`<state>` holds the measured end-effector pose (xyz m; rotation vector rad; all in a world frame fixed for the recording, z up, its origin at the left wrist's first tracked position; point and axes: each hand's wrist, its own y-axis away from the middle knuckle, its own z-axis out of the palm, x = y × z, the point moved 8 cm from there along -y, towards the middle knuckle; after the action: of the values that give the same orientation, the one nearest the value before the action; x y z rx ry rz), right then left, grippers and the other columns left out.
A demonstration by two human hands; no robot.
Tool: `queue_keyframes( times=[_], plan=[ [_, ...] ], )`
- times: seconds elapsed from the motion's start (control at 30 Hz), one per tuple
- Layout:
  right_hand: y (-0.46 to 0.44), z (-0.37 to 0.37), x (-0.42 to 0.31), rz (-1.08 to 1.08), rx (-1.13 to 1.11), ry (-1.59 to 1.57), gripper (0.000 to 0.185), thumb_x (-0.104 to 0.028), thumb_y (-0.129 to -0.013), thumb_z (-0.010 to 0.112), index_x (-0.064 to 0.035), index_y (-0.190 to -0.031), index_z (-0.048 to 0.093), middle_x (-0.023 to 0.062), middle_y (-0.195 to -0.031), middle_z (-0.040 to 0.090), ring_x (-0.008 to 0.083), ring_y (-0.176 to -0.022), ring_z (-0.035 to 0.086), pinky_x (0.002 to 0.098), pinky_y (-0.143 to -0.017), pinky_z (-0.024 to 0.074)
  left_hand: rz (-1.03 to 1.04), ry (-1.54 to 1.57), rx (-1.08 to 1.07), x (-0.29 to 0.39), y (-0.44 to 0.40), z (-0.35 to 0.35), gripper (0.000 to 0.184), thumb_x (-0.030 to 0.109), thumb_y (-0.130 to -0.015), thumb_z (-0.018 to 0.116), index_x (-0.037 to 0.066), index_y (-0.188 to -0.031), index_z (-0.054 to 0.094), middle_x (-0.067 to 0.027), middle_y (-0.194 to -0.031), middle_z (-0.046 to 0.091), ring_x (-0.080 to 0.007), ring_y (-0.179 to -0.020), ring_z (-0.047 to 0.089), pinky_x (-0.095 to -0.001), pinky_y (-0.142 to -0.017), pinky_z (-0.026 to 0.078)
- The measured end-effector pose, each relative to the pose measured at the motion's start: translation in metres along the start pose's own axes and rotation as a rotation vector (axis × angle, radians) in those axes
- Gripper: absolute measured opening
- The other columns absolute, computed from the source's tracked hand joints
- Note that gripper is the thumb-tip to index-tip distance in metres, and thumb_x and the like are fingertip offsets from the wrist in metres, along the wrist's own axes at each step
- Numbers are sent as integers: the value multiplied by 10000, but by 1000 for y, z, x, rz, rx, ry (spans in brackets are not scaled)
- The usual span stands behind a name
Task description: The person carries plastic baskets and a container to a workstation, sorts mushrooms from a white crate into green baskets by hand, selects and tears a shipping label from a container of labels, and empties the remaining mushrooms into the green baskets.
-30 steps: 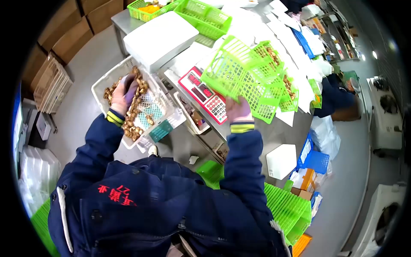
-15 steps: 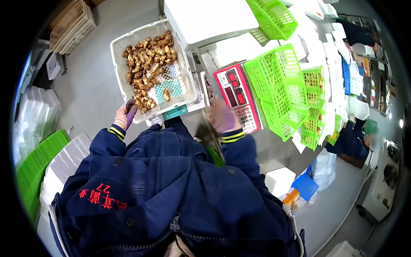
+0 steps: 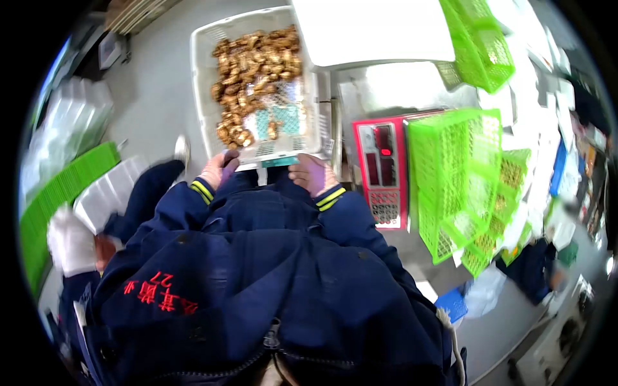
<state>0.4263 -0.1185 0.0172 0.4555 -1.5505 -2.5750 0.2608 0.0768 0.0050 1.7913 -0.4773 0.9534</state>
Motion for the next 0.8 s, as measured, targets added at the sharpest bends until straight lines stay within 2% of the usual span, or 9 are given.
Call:
queue_keyframes(
  times=[0.2, 0.23, 0.33, 0.4, 0.47, 0.53, 0.6, 0.73, 0.8],
  plan=[
    [-28, 2, 2, -2, 183, 259, 342, -280, -829, 558, -62, -1090, 522, 91, -832, 625, 144, -623, 599, 224, -518, 464, -226, -17, 34, -59, -14, -12, 230, 14, -798, 566, 16, -1027, 539, -39, -888, 594, -98, -814, 521, -240, -738, 428],
    [-32, 6, 2, -22, 193, 269, 340, -232, -813, 571, -38, -1089, 526, 91, -804, 620, 142, -600, 589, 218, -514, 457, -209, -36, 35, -66, -16, -15, 273, 160, -793, 594, 30, -1027, 545, -92, -863, 616, -170, -773, 579, -297, -712, 458],
    [-71, 7, 8, -131, 173, 520, 388, -188, -792, 595, -14, -1127, 502, 124, -825, 619, 169, -660, 597, 250, -554, 468, -199, -71, 67, -64, -32, -29, 278, 156, -782, 604, 37, -1025, 541, -108, -869, 623, -195, -757, 588, -312, -700, 459],
    [-111, 7, 8, -227, 214, 742, 482, -188, -740, 635, 12, -1150, 480, 121, -827, 613, 139, -696, 574, 249, -597, 454, -25, -564, 61, -27, -40, -43, 282, 90, -741, 587, 66, -1016, 530, -130, -940, 576, -290, -836, 566, -350, -733, 452],
    [-152, 14, 0, -356, 276, 1102, 499, -248, -731, 634, 22, -1123, 487, 167, -889, 627, 253, -766, 609, 316, -708, 469, 106, -895, -115, -14, -58, -35, 386, 92, -708, 586, 88, -1087, 518, -148, -1073, 529, -325, -1018, 496, -355, -823, 430],
    [-175, 41, -17, -297, 382, 1550, 592, -330, -728, 632, 26, -1163, 447, 186, -997, 602, 304, -908, 584, 341, -813, 447, 122, -1224, -321, -1, -73, -20, 387, 102, -731, 536, 121, -1117, 505, -131, -1202, 438, -314, -1160, 388, -404, -953, 329],
    [-197, 53, -16, -7, 460, 1665, 551, -366, -740, 626, 16, -1098, 453, 202, -1047, 573, 314, -962, 562, 386, -814, 460, 138, -1365, -459, -29, -92, -6, 355, 160, -782, 489, 137, -1136, 499, -132, -1213, 433, -327, -1178, 374, -463, -991, 270],
    [-229, 45, -9, -42, 559, 1601, 464, -254, -710, 669, -14, -1064, 490, 201, -1003, 586, 341, -942, 564, 393, -812, 453, 162, -1521, -684, -76, -116, 12, 303, 207, -868, 367, 133, -1113, 528, -104, -1142, 506, -319, -1174, 383, -503, -981, 255],
    [-238, 46, -12, -121, 556, 1662, 414, -229, -702, 663, -29, -1029, 506, 191, -956, 590, 338, -894, 574, 399, -785, 462, 150, -1438, -527, -94, -128, 17, 307, 226, -874, 352, 108, -1084, 543, -83, -1066, 554, -306, -1132, 418, -505, -969, 261]
  ],
)
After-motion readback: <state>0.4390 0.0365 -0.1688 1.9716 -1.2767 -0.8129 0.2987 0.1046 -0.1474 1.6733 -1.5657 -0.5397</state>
